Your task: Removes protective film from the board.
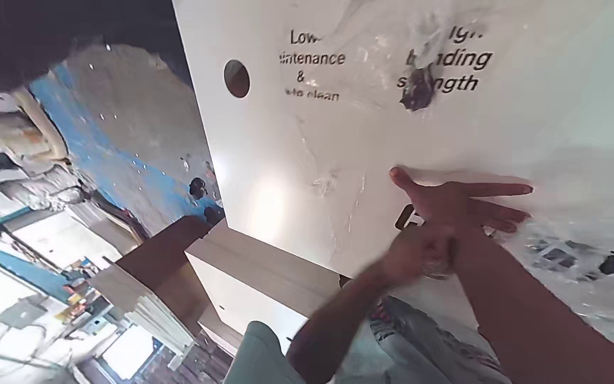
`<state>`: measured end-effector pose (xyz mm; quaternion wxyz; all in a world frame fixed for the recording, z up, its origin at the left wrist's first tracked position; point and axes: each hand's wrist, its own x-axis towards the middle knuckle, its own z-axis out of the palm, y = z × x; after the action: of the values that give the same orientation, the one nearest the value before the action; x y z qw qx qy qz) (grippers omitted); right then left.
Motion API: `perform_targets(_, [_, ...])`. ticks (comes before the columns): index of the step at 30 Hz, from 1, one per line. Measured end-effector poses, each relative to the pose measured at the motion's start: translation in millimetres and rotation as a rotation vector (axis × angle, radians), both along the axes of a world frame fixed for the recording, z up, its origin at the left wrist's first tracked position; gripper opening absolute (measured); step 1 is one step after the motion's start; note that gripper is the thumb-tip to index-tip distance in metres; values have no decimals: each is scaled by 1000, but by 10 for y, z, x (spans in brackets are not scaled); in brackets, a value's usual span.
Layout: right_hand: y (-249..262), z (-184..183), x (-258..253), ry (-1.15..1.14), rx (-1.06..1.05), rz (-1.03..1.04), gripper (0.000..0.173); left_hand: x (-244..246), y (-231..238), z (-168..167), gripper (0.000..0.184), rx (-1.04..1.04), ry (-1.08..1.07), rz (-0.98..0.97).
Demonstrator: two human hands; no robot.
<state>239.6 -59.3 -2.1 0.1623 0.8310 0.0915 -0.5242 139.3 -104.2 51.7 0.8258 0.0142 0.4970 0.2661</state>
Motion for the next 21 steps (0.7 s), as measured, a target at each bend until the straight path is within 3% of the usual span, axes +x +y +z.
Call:
perform_targets(2, [33,63,12,43,-16,6,147,228,-207,147,48,-6,122,149])
perform_targets(4, [55,64,9,-26,-10,17,151,-53,-207,85,39,245,506,157])
perform_targets(5, [71,17,14,-84,12,39,154,-278,-128,-18,26,377,789,55])
perform_targets(6, [42,-15,16,-110,-11,87,159,-548,-64,-91,25,474,1078,-126])
perform_targets(7, [-23,14,-8,-87,-46,99,160,-873,-33,-139,39,529,1314,-355])
perform_targets(9, [-53,117,-51,2,-3,69,148,-1423,102,-331,59,588,1533,-629])
perform_targets(11, [92,141,-9,-33,16,114,144,-1677,402,-634,61,765,1516,-785])
perform_targets(13, [104,115,15,-98,-88,135,156,-1782,496,-734,50,949,1463,-941])
perform_targets(17, [50,123,-43,-106,-108,79,161,-1883,332,-796,19,1132,1454,-976])
perform_targets(19, [71,90,-45,-99,-83,35,161,-1825,341,-741,25,1023,1404,-966])
perform_targets(21, [81,89,-33,-102,-92,18,166,-1710,286,-686,44,991,1318,-800])
